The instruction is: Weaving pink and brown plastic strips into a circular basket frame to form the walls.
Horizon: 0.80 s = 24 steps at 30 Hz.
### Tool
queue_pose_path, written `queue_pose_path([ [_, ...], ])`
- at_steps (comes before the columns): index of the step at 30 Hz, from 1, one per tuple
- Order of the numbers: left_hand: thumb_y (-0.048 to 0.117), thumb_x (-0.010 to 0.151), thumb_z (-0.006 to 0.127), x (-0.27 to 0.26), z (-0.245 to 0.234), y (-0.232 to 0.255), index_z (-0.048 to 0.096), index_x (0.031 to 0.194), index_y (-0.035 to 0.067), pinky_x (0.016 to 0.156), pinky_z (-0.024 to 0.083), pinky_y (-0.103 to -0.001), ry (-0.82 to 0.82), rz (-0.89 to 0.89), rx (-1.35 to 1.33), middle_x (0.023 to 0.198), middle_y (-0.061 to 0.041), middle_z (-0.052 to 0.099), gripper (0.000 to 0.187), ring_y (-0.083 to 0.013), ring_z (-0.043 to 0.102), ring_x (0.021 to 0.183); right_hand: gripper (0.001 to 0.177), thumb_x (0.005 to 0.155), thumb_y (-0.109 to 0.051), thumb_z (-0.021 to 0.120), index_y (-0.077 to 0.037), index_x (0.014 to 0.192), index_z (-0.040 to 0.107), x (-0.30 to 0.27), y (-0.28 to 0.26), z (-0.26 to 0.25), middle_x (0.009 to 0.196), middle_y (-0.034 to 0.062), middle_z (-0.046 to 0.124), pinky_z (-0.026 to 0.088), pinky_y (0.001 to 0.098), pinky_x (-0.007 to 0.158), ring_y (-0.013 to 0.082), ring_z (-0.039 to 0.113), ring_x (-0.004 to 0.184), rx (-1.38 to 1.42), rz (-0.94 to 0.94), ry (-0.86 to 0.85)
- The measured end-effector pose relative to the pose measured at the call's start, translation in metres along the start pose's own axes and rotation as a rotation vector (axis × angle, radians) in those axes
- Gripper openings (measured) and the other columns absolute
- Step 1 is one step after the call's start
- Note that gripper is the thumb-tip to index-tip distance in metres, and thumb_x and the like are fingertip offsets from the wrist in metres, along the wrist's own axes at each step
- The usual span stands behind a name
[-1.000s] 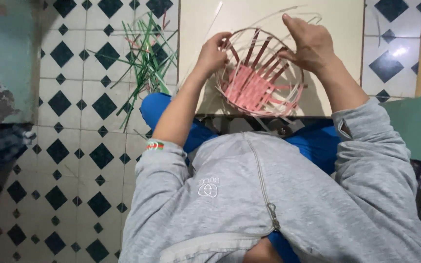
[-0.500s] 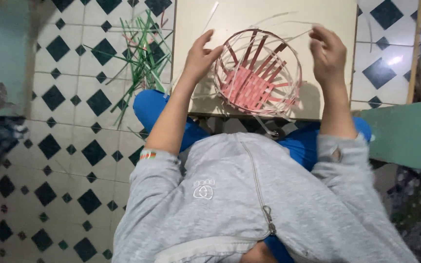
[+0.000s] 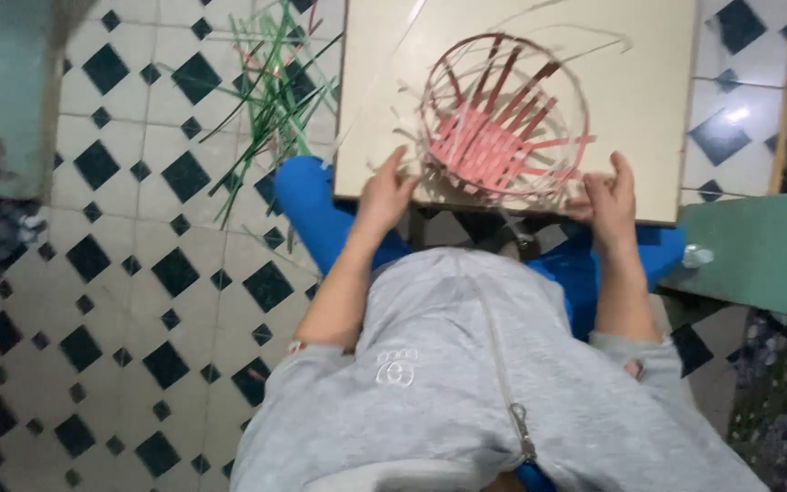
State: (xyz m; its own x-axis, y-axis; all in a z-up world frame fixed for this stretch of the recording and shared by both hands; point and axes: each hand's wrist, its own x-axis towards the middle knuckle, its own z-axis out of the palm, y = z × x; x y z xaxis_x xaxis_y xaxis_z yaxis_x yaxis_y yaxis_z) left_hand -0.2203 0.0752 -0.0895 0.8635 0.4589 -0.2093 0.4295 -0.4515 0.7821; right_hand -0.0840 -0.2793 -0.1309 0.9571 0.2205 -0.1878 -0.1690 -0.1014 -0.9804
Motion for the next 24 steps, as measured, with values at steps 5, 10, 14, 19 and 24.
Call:
queue_pose_path([
  [5, 0.03, 0.085, 0.069, 0.026, 0.013, -0.015, 0.067, 0.12, 0.023, 0.079, 0.056, -0.04, 0.004, 0.091, -0.002, 0.092, -0.007, 0.075, 0.036, -0.0272, 0.073, 0.089, 0.068, 0.101, -0.011, 0.064, -0.002, 0.153, 0.021, 0.013, -0.046, 0.044, 0.102, 0.0168, 0.061, 0.06, 0.0339, 0.052, 0.0252, 0.067, 0.069, -0.137, -0.032, -0.042],
  [10, 0.017, 0.088, 0.058, 0.018, -0.03, 0.04, 0.066, 0.119, 0.011, 0.084, 0.058, -0.032, 0.069, 0.317, -0.278, 0.112, -0.007, 0.073, 0.033, -0.0187, 0.07, 0.101, 0.051, 0.102, 0.012, 0.051, 0.003, 0.147, 0.03, 0.001, -0.146, 0.071, 0.132, 0.023, 0.047, 0.06, 0.0274, 0.074, 0.02, 0.061, 0.093, -0.182, -0.25, -0.033],
  [14, 0.02, 0.087, 0.058, 0.026, -0.024, 0.036, 0.063, 0.123, 0.01, 0.083, 0.06, -0.032, 0.069, 0.303, -0.376, 0.115, -0.01, 0.072, 0.038, -0.0213, 0.07, 0.109, 0.051, 0.096, 0.014, 0.051, 0.005, 0.146, 0.041, -0.003, -0.167, 0.069, 0.112, 0.022, 0.059, 0.051, 0.029, 0.072, 0.023, 0.057, 0.096, -0.237, -0.473, -0.033],
  [19, 0.032, 0.088, 0.047, 0.015, -0.007, 0.029, 0.06, 0.132, 0.012, 0.071, 0.047, -0.033, -0.123, -0.057, -0.233, 0.103, -0.007, 0.072, 0.05, -0.0195, 0.064, 0.084, 0.053, 0.096, 0.016, 0.055, 0.002, 0.145, 0.04, 0.005, -0.13, 0.065, 0.117, 0.0232, 0.056, 0.059, 0.0302, 0.072, 0.0243, 0.061, 0.085, -0.385, -0.286, -0.068],
  [24, 0.017, 0.092, 0.053, 0.017, -0.018, 0.031, 0.062, 0.122, 0.013, 0.055, 0.051, -0.03, 0.099, -0.1, -0.468, 0.068, -0.003, 0.06, 0.032, -0.0137, 0.058, 0.058, 0.035, 0.097, -0.006, 0.065, 0.0, 0.131, 0.059, 0.007, -0.085, 0.051, 0.116, 0.0133, 0.064, 0.057, 0.0287, 0.073, 0.0173, 0.063, 0.083, -0.395, -0.229, -0.067],
])
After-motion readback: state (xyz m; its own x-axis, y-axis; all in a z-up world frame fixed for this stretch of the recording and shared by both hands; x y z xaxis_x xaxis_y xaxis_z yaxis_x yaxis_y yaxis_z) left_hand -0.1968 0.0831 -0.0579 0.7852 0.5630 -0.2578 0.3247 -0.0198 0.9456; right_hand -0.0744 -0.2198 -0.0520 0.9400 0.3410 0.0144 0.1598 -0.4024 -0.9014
